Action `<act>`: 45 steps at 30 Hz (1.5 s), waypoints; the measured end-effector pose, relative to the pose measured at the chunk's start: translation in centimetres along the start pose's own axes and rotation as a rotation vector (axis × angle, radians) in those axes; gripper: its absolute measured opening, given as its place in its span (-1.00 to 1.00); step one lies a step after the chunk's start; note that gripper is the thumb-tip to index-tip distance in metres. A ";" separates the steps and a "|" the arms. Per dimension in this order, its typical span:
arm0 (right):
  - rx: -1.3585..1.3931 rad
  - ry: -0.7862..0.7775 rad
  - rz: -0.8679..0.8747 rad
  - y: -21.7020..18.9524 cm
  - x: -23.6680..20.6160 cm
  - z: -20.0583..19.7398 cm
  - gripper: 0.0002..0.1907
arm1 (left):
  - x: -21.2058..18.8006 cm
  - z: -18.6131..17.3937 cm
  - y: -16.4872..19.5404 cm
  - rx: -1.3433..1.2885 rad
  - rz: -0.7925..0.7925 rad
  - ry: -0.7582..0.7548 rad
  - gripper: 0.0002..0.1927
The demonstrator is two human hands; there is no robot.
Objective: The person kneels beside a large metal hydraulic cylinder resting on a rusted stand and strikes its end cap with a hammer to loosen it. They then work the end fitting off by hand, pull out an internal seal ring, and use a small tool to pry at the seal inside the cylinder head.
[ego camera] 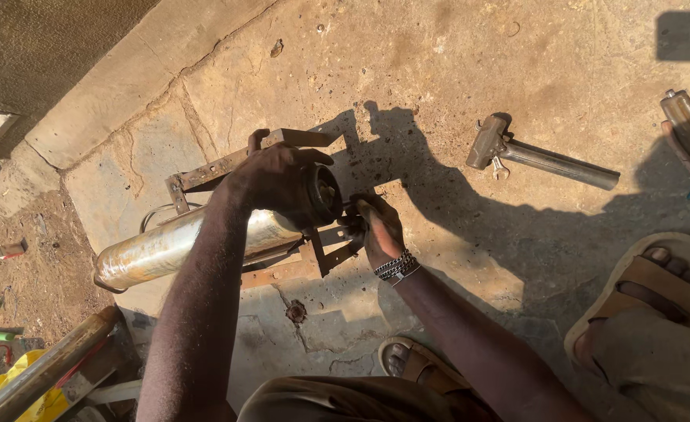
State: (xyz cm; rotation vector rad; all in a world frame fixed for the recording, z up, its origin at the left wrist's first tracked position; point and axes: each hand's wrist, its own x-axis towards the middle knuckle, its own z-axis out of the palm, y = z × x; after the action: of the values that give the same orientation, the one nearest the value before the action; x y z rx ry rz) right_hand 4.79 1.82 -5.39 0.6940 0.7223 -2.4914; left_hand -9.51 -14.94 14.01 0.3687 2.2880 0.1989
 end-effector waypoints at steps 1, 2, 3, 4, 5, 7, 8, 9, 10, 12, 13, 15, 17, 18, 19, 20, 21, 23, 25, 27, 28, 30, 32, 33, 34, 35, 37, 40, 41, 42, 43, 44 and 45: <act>-0.130 -0.023 -0.095 -1.0 -0.1 -1.1 -0.77 | -0.8 0.2 0.6 0.069 -0.011 0.069 0.05; -0.257 -0.050 -0.193 -1.9 -0.2 -1.8 -0.80 | -2.2 0.7 0.9 0.141 -0.011 0.247 0.09; -0.303 -0.045 -0.208 -2.9 -0.1 -2.2 -0.79 | -4.1 1.5 1.1 0.218 -0.002 0.431 0.14; -0.349 -0.041 -0.227 -3.9 -0.1 -2.4 -0.73 | -5.7 2.3 1.1 0.294 0.011 0.617 0.21; -0.396 -0.036 -0.236 -4.7 -0.2 -2.3 -0.65 | -7.1 3.6 1.2 0.282 -0.038 0.659 0.13; -0.653 -0.134 -0.435 -5.9 -0.2 -1.4 -0.79 | -8.1 6.3 1.1 0.248 -0.134 0.744 -0.02; -0.786 -0.185 -0.541 -6.2 -0.2 -0.7 -0.84 | -8.0 7.1 0.6 0.217 -0.140 0.767 -0.01; -0.880 -0.140 -0.548 -6.4 -0.3 0.0 -0.85 | -8.0 7.8 0.0 0.186 -0.152 0.788 0.00; -0.976 -0.092 -0.555 -6.3 -0.2 0.6 -0.86 | -7.8 8.3 -0.5 0.154 -0.161 0.810 0.02; -1.062 -0.049 -0.605 -6.0 -0.1 1.6 -0.86 | -7.3 8.7 -1.4 0.118 -0.141 0.766 0.04; -1.046 -0.050 -0.659 -5.7 0.1 1.8 -0.85 | -7.3 8.7 -1.7 0.104 -0.131 0.744 0.05; -1.075 -0.009 -0.786 -5.3 0.4 2.0 -0.83 | -7.2 8.7 -1.9 0.185 -0.135 0.779 0.05; -1.170 0.035 -0.872 -5.0 0.6 1.8 -0.80 | -7.4 8.7 -1.8 0.200 -0.149 0.791 0.05; -1.188 0.034 -0.811 -4.9 0.6 1.7 -0.82 | -7.5 8.8 -1.7 0.177 -0.148 0.792 0.06; -1.204 0.029 -0.751 -4.8 0.5 1.6 -0.83 | -7.5 8.8 -1.6 0.155 -0.150 0.794 0.07; -1.218 0.023 -0.690 -4.8 0.4 1.5 -0.84 | -7.5 8.8 -1.5 0.161 -0.151 0.793 0.06; -1.202 0.013 -0.705 -4.8 0.2 1.5 -0.85 | -7.5 8.8 -1.6 0.166 -0.153 0.794 0.06; -1.164 -0.014 -0.736 -4.9 -0.2 1.6 -0.86 | -7.4 8.9 -1.7 0.169 -0.153 0.801 0.06; -1.131 -0.046 -0.684 -5.0 -0.5 1.9 -0.87 | -7.5 9.0 -1.9 0.160 -0.148 0.808 0.06; -1.034 -0.071 -0.594 -5.3 -0.6 2.2 -0.90 | -7.6 9.1 -1.9 0.165 -0.144 0.818 0.05; -0.958 -0.079 -0.527 -5.5 -0.5 2.3 -0.91 | -7.6 9.1 -1.9 0.166 -0.141 0.823 0.05; -0.891 -0.099 -0.428 -6.0 -0.2 2.5 -0.90 | -7.7 9.0 -1.7 0.178 -0.140 0.831 0.04; -0.913 -0.113 -0.368 -6.5 0.3 2.5 -0.85 | -7.6 8.8 -1.5 0.191 -0.132 0.850 0.04; -0.964 -0.108 -0.378 -6.7 0.4 2.5 -0.90 | -7.6 8.6 -1.4 0.195 -0.130 0.861 0.04; -1.016 -0.103 -0.390 -6.8 0.6 2.5 -0.94 | -7.6 8.6 -1.4 0.199 -0.127 0.874 0.04; -1.065 -0.099 -0.406 -6.9 0.7 2.5 -0.96 | -7.6 8.5 -1.3 0.178 -0.123 0.866 0.04; -1.136 -0.082 -0.514 -6.9 0.9 2.4 -0.94 | -7.6 8.6 -1.3 0.135 -0.111 0.857 0.03; -1.192 -0.074 -0.541 -6.5 1.0 2.2 -0.91 | -7.6 8.7 -1.4 0.109 -0.163 0.810 0.04; -1.202 -0.076 -0.529 -6.4 1.0 2.2 -0.89 | -7.6 8.7 -1.4 0.120 -0.168 0.813 0.05; -1.181 -0.085 -0.512 -6.4 1.1 2.2 -0.89 | -7.6 8.5 -1.4 0.132 -0.172 0.817 0.05; -1.160 -0.094 -0.493 -6.4 1.3 2.3 -0.89 | -7.6 8.3 -1.3 0.146 -0.178 0.821 0.06; -1.138 -0.103 -0.474 -6.6 1.5 2.3 -0.88 | -7.8 8.1 -1.1 0.198 -0.216 0.799 0.08; -1.131 -0.120 -0.445 -6.8 1.7 2.4 -0.88 | -8.0 8.0 -0.6 0.252 -0.254 0.782 0.11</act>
State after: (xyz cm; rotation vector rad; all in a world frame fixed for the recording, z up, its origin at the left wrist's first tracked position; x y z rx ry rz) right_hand -0.99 5.09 -2.13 -0.0562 2.1160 -1.9100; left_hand 1.49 -17.91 14.03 0.1244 3.1175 -0.1013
